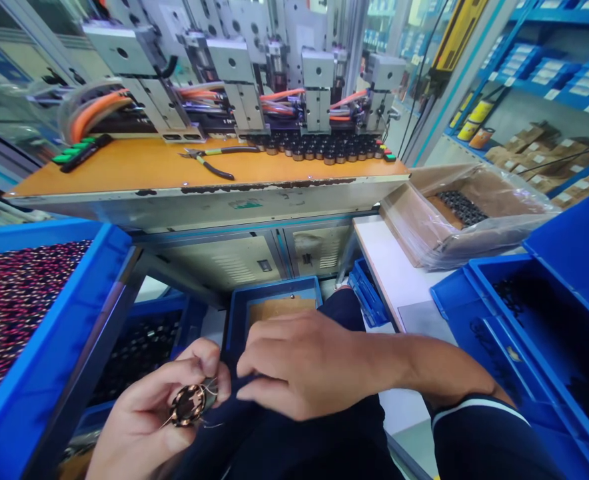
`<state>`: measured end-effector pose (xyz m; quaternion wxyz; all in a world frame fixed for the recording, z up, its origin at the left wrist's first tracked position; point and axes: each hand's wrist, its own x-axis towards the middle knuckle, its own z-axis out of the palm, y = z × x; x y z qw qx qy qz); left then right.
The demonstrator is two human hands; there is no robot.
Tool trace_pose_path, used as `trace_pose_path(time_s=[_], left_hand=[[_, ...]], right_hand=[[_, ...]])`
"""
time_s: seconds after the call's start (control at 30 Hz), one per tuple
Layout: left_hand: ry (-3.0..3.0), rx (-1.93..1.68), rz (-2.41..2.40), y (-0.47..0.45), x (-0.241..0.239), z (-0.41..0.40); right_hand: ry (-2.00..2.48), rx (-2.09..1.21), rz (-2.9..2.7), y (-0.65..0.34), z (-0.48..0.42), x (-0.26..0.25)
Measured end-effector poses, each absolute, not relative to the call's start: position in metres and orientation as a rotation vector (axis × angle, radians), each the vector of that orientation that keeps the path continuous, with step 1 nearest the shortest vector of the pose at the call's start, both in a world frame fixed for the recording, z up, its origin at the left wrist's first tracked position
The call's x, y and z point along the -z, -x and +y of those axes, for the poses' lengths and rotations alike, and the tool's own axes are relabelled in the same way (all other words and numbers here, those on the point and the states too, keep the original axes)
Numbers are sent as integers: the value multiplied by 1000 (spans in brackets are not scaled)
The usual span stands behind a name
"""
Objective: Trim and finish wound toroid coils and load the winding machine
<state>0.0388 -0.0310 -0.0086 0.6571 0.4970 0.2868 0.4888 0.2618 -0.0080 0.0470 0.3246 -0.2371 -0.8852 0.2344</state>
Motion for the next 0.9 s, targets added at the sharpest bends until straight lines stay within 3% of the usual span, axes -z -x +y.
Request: trace_pose_path(time_s=[0.07, 0.13, 0.47, 0.9], left_hand=[[-1071, -1083, 631, -42, 5, -32], [-985, -1064, 666, -47, 1, -35], [-824, -986, 789, -60, -8, -42], [-1257, -1158, 775, -50, 0, -30]], right_hand=[[573, -238, -2390, -265, -2, -49], [449, -108, -2352, -264, 4, -50], [189, -87, -2284, -256, 13, -45], [420, -293, -1961, -245, -2, -25]])
